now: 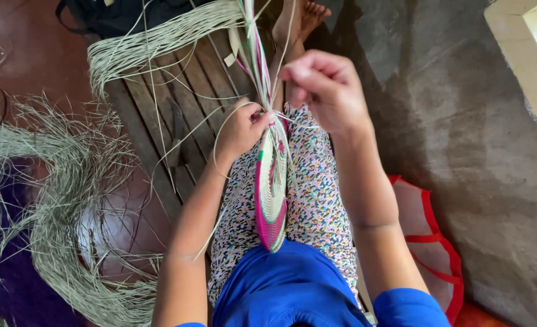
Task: A person is weaving a decorative fan using natural and colored fibers while sitting on the floor.
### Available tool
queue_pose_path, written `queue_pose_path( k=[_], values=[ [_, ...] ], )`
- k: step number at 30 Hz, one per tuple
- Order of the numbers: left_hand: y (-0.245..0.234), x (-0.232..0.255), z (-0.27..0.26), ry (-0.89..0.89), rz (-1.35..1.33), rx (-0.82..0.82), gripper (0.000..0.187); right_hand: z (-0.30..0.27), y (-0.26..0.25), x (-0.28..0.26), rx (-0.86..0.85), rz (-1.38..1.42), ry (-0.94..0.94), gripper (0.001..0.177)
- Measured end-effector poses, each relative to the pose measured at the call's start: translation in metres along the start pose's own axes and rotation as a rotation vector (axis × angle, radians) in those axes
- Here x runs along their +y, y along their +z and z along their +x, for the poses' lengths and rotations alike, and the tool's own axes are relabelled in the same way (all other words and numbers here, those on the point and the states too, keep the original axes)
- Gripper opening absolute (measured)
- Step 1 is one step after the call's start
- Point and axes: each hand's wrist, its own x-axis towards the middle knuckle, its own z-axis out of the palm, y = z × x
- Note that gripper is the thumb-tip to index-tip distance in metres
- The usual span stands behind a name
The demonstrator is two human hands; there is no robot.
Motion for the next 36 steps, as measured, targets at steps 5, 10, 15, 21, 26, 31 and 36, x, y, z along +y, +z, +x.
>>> queue_pose_path(
  k=[5,10,15,21,26,31,36],
  values=[
    [-0.007,0.003,-0.004,-0.144,-0.152,-0.046,0.021,0.017,-0.024,0.011,0.122,-0.466,-0.064,0.025],
    [-0.009,-0.004,-0.005,-0.052,-0.086,-0.024,0.025,0.028,-0.044,0.066,-0.111,-0.641,-0.145,0.018],
    [-0.006,-0.013,-0.006,-0.016,-0.045,-0.018,0.033,0.04,-0.049,0.084,-0.158,-0.644,-0.329,0.012],
    [-0.012,-0.009,-0.01,-0.103,-0.09,-0.055,0.036,0.008,-0.057,0.058,0.06,-0.437,-0.381,0.01],
    [-0.02,0.01,-0.002,0.062,0.072,0.006,0.045,-0.041,-0.05,0.015,-0.516,-0.603,-0.125,0.005],
    [-0.007,-0.004,-0.005,0.108,0.209,0.026,0.042,-0.03,-0.067,0.065,-0.342,-0.594,0.022,0.015],
    [-0.003,-0.011,-0.007,0.155,0.327,0.035,0.038,-0.012,-0.067,0.121,-0.176,-0.734,0.259,0.015]
  ],
)
